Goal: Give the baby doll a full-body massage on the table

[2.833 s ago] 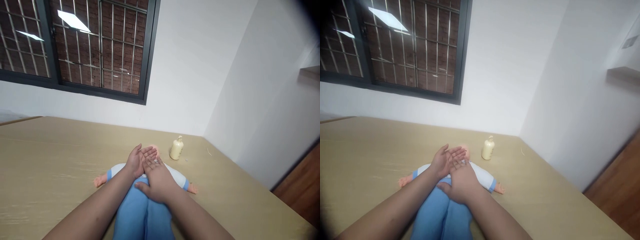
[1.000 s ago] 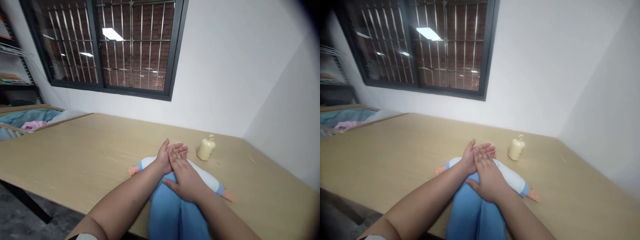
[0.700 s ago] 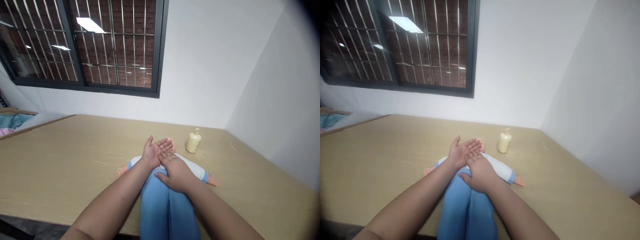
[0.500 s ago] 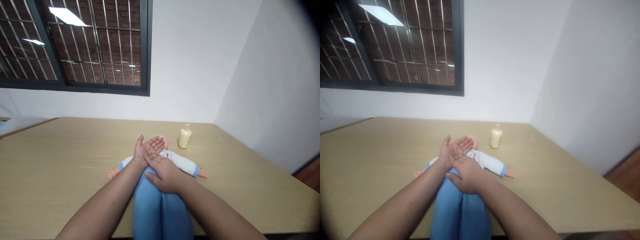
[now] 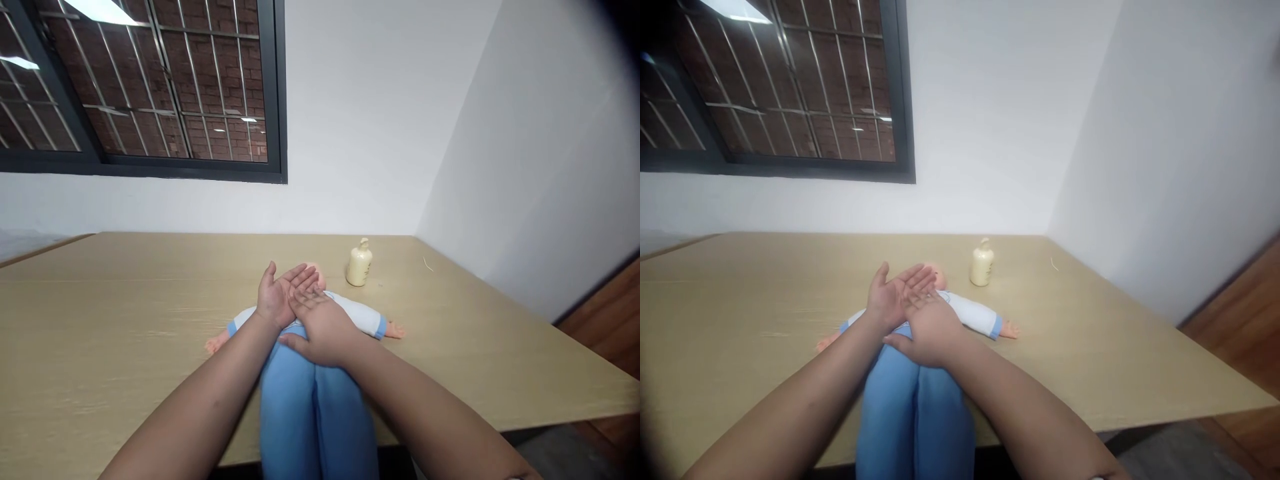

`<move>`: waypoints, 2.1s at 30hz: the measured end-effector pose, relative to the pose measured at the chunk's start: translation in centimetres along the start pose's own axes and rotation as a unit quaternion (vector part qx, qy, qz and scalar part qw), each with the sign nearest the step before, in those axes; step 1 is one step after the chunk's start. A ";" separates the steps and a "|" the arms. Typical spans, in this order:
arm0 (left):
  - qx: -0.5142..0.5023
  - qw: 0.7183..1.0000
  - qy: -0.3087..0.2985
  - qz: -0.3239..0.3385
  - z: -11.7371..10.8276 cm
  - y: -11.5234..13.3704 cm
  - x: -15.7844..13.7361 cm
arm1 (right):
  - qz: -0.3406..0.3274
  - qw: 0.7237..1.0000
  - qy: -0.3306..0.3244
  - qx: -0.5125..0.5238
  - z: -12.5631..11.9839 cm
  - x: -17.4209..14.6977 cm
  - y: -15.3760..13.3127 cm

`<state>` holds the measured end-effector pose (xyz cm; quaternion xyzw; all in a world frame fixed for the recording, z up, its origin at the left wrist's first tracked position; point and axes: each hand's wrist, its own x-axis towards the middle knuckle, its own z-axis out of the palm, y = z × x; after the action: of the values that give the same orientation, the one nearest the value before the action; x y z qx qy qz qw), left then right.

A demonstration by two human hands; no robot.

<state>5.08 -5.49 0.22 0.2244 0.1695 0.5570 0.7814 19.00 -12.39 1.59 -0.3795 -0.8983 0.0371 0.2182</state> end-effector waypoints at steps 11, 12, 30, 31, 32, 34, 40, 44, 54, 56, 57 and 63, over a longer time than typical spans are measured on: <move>-0.012 0.999 -0.032 -0.009 0.5 -0.4 -0.1 | -0.035 0.998 -0.039 0.037 0.5 -0.1 -0.9; -0.006 1.000 -0.025 -0.009 0.9 -0.6 -0.2 | -0.019 0.999 -0.028 0.029 0.6 0.1 -0.6; 0.310 0.929 0.110 0.172 -1.5 -0.1 0.8 | -0.034 0.997 -0.029 0.060 -3.3 -1.2 1.1; 0.326 0.923 0.110 0.174 -2.1 -0.1 0.8 | -0.053 0.995 -0.036 0.072 -3.3 -1.5 0.9; 0.338 0.919 0.108 0.173 -2.6 -0.1 0.7 | -0.074 0.992 -0.048 0.085 -3.2 -1.8 0.7; 0.344 0.917 0.108 0.172 -3.8 -0.1 0.6 | -0.119 0.984 -0.077 0.109 -2.9 -2.7 0.2; 0.411 0.891 0.098 0.167 -5.5 -0.4 0.8 | -0.209 0.961 -0.130 0.123 -1.4 -4.4 -1.0; 0.507 0.839 0.081 0.181 -5.4 -0.5 0.7 | -0.167 0.976 -0.128 0.055 -0.9 -3.6 0.2; 0.547 0.809 0.034 0.213 -5.2 -0.4 -0.4 | 0.037 0.998 -0.005 0.060 0.4 -2.4 7.9; 0.596 0.766 -0.018 0.241 -3.9 0.0 -2.0 | 0.073 0.994 0.027 0.080 0.7 -2.3 8.9; 0.618 0.737 -0.053 0.269 -2.9 0.1 -3.1 | 0.091 0.991 0.038 0.094 0.9 -2.2 9.3; 0.692 0.543 -0.429 0.204 2.9 -1.7 -8.3 | 0.147 0.972 0.041 0.180 1.5 -2.0 11.0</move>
<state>5.25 -14.33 1.80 0.9364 0.0967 0.2485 0.2283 26.94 -5.83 -3.08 -0.4634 -0.8015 0.2144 0.3113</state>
